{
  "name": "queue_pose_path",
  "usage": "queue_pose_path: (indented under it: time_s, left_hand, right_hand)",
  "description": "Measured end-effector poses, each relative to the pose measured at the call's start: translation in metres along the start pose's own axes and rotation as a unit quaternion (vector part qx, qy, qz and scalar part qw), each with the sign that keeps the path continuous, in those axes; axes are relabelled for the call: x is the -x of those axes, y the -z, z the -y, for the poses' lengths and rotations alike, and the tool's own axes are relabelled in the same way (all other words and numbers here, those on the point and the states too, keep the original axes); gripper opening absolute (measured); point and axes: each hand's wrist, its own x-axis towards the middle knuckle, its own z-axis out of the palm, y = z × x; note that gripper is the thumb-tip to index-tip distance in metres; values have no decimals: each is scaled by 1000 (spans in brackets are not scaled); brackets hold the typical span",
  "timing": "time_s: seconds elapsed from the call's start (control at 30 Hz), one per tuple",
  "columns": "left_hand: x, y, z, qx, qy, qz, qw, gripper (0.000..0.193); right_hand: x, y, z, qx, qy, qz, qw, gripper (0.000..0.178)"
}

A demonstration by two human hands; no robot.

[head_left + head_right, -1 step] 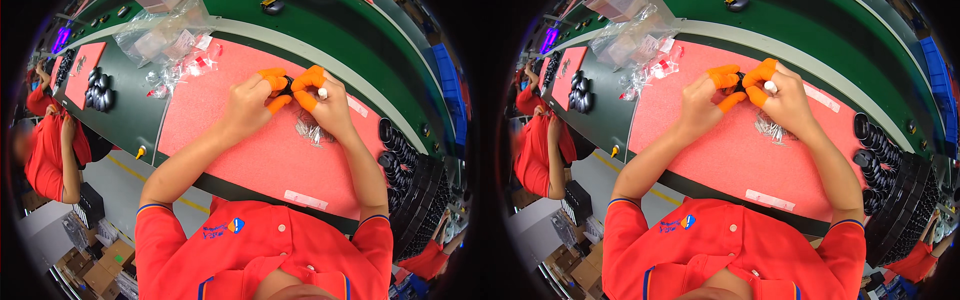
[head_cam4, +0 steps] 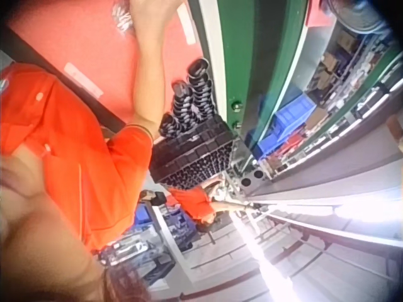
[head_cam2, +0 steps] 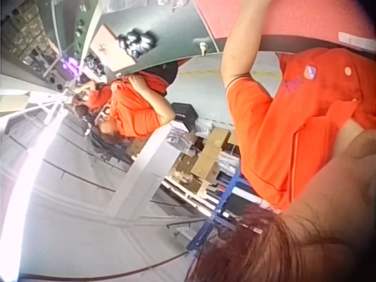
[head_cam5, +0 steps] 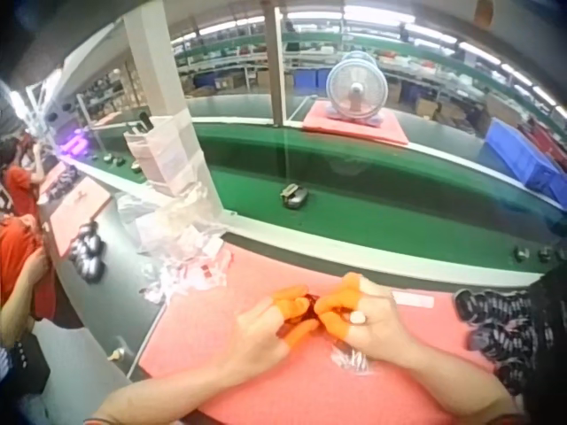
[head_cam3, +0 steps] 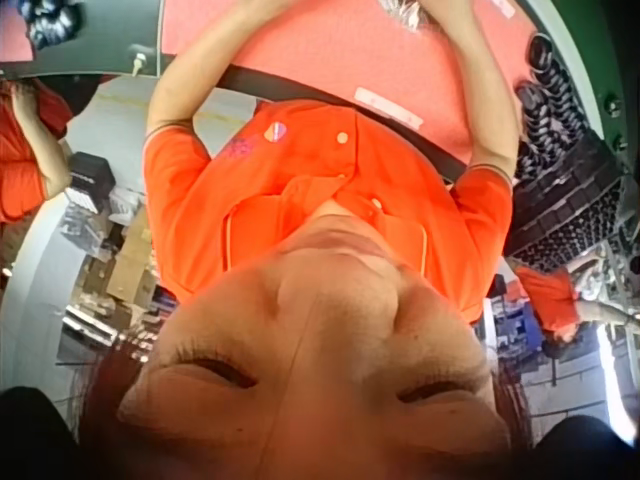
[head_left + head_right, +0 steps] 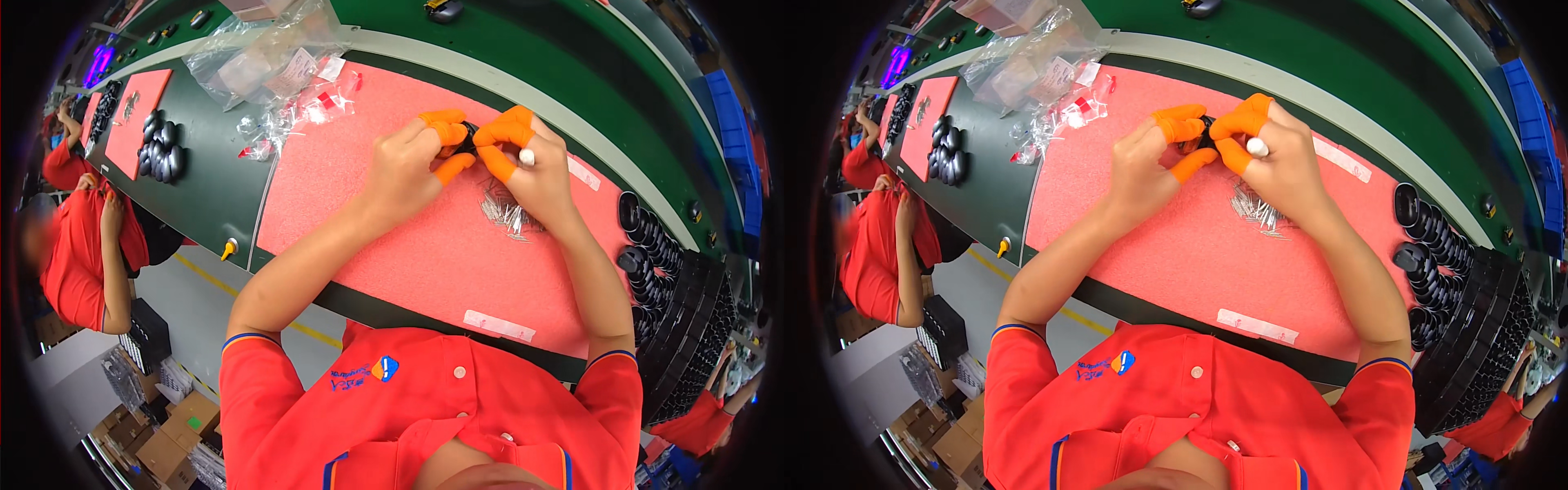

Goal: Assembling small electronic components by manually inserting white pins into black and yellow plastic housings.

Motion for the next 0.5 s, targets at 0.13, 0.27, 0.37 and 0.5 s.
queue_pose_path:
  time_s: [0.13,0.27,0.37,0.5]
  left_hand:
    - [-2,0,3,9,-6,-8,1000,31]
    - [-2,-1,5,29,6,-21,999,33]
    - [-1,1,5,21,19,0,1000,35]
    - [-1,1,-1,22,43,34,998,44]
  right_hand:
    - [5,-8,-3,135,140,-70,978,27]
    - [8,-9,-11,183,189,-65,963,34]
    - [6,-5,-18,211,222,-29,952,34]
    - [1,8,-9,212,229,22,950,32]
